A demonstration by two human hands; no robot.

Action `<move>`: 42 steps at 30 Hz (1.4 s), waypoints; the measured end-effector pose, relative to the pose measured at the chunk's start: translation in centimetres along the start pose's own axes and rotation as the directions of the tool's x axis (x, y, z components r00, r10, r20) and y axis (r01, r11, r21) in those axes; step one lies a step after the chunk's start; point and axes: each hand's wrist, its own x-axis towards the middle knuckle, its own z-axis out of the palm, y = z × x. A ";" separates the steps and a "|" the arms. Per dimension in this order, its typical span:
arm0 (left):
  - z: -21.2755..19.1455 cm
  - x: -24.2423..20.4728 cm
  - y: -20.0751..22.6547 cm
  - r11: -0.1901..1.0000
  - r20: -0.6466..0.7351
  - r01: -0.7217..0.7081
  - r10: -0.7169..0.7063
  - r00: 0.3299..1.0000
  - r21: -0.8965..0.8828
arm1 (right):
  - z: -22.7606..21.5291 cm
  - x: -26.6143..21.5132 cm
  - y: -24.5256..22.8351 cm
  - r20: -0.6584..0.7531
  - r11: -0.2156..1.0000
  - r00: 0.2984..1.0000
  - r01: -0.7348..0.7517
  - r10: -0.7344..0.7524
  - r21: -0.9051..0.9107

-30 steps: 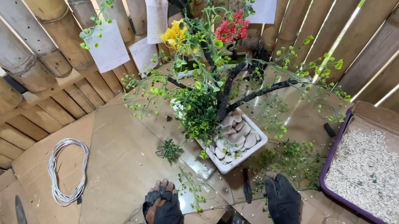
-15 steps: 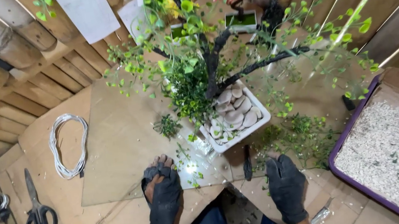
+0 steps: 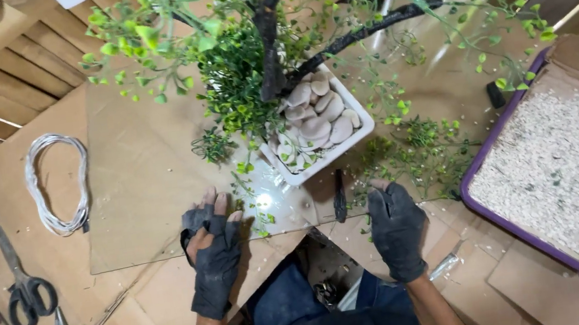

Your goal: The person arranges artificial green foliage onto a small artificial tree structure placed in a white rectangular pot filled with stones. They insert the stems into the base and adjust the branches to create a fuller appearance.

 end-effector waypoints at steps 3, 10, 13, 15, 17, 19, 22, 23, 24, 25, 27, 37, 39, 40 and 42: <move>-3.5 2.1 4.1 0.994 0.038 -0.068 0.071 0.997 -0.085 | -0.4 0.0 -0.6 0.019 0.999 1.000 -0.014 0.013 0.031; -2.1 1.9 1.4 0.945 0.178 0.241 -0.204 0.963 -0.221 | -0.3 0.0 -1.0 0.042 0.997 0.999 -0.037 0.034 0.071; 2.0 2.2 -2.1 0.949 0.277 0.305 -0.273 0.921 -0.079 | -0.1 -0.1 -0.7 0.041 0.999 0.999 -0.018 0.016 0.043; 4.8 3.2 -4.0 0.939 0.364 0.339 -0.338 0.868 0.063 | -0.1 0.0 -1.2 0.062 0.997 0.995 -0.078 0.077 0.013; 1.9 4.7 -1.6 0.974 0.304 0.145 -0.086 0.949 -0.177 | -0.4 -0.2 -1.2 0.040 0.997 0.996 0.077 -0.078 0.022; 3.4 4.0 -2.7 0.918 0.183 -0.082 0.164 0.969 -0.388 | -0.6 -0.3 -1.4 0.011 0.972 0.973 0.232 -0.232 0.025; 8.8 1.9 -7.0 -0.391 0.577 0.436 -0.399 0.713 -0.810 | -0.8 -0.3 -1.5 0.031 0.983 0.983 0.181 -0.182 0.018; 7.8 2.3 -6.4 -0.240 0.483 0.431 -0.240 0.842 -0.870 | -0.8 -0.4 -1.4 0.014 0.978 0.978 0.206 -0.206 0.010; 7.0 2.6 -5.9 -0.092 0.390 0.385 -0.051 0.919 -0.918 | -0.7 -0.4 -1.2 -0.004 0.973 0.973 0.230 -0.230 0.001; 5.7 3.7 -3.5 -0.089 0.386 0.381 -0.048 0.921 -0.920 | -0.6 -0.3 -0.8 -0.008 0.973 0.973 0.233 -0.232 0.005; 3.2 5.7 1.2 0.527 0.101 0.183 -0.181 0.978 -0.830 | -0.4 -0.3 0.0 0.027 0.991 0.992 0.124 -0.123 -0.043; 3.6 5.0 -4.7 0.964 0.069 -0.147 0.166 0.984 -0.223 | -1.3 0.2 -1.8 0.097 0.981 0.995 -0.022 0.003 0.194; 2.7 5.3 -3.8 0.928 -0.002 -0.185 0.195 0.981 -0.322 | -0.8 0.6 -0.7 0.151 0.955 0.987 -0.088 0.046 0.283; 2.6 5.4 -3.4 0.929 -0.004 -0.187 0.196 0.981 -0.320 | -0.9 0.9 -1.0 0.151 0.954 0.987 -0.087 0.045 0.287; 2.1 5.1 -2.9 0.955 0.027 -0.130 0.142 0.989 -0.265 | -1.1 1.1 -1.4 0.201 0.882 0.972 -0.196 0.118 0.429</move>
